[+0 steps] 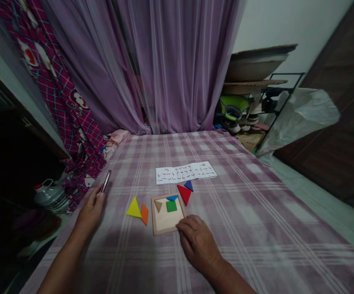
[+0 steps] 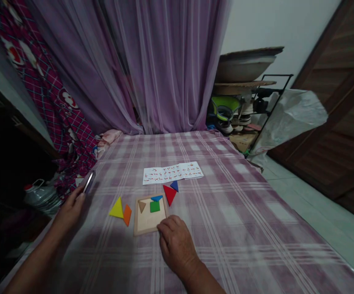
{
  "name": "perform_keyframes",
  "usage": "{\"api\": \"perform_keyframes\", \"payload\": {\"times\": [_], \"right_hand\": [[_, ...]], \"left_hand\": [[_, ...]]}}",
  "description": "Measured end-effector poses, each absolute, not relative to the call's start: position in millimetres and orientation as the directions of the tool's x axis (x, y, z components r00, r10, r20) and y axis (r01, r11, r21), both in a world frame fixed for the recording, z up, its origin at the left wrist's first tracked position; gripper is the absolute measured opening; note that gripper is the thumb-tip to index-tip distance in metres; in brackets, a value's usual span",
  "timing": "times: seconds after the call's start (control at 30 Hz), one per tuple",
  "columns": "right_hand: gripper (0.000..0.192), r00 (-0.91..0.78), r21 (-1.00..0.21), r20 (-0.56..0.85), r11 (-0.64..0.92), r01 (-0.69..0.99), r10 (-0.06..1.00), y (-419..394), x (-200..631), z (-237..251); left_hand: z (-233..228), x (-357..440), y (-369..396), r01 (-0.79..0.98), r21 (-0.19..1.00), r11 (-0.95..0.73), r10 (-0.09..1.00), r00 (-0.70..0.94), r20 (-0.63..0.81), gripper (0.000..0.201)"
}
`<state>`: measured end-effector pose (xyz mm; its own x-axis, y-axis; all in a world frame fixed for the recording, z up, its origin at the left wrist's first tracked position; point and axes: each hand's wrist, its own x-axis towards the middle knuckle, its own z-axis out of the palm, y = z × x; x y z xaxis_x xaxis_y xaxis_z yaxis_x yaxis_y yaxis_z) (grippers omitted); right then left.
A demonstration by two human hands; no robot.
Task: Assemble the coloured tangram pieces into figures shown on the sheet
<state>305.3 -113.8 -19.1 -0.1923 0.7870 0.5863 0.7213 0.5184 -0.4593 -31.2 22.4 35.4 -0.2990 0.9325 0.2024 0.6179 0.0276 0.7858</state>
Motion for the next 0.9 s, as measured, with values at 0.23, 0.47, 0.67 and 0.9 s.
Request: {"api": "perform_keyframes", "payload": {"times": [0.23,0.47,0.67,0.9], "right_hand": [[0.033,-0.182,-0.483,0.578,0.513,0.71,0.795,-113,305,-18],[0.03,-0.189,-0.488,0.566,0.511,0.707,0.802,-114,307,-16],[0.028,-0.201,-0.514,0.52,0.492,0.703,0.83,-114,310,-11],[0.027,-0.163,-0.475,0.512,0.436,0.764,0.843,-73,338,-4]], "left_hand": [[30,-12,19,0.983,0.146,0.11,0.975,-0.135,0.176,0.05],[21,-1,13,0.986,0.072,0.147,0.976,-0.157,0.15,0.05],[12,2,12,0.987,0.058,0.148,0.971,-0.156,0.181,0.051],[3,-4,15,0.987,0.082,0.141,0.97,-0.155,0.19,0.05]]}}
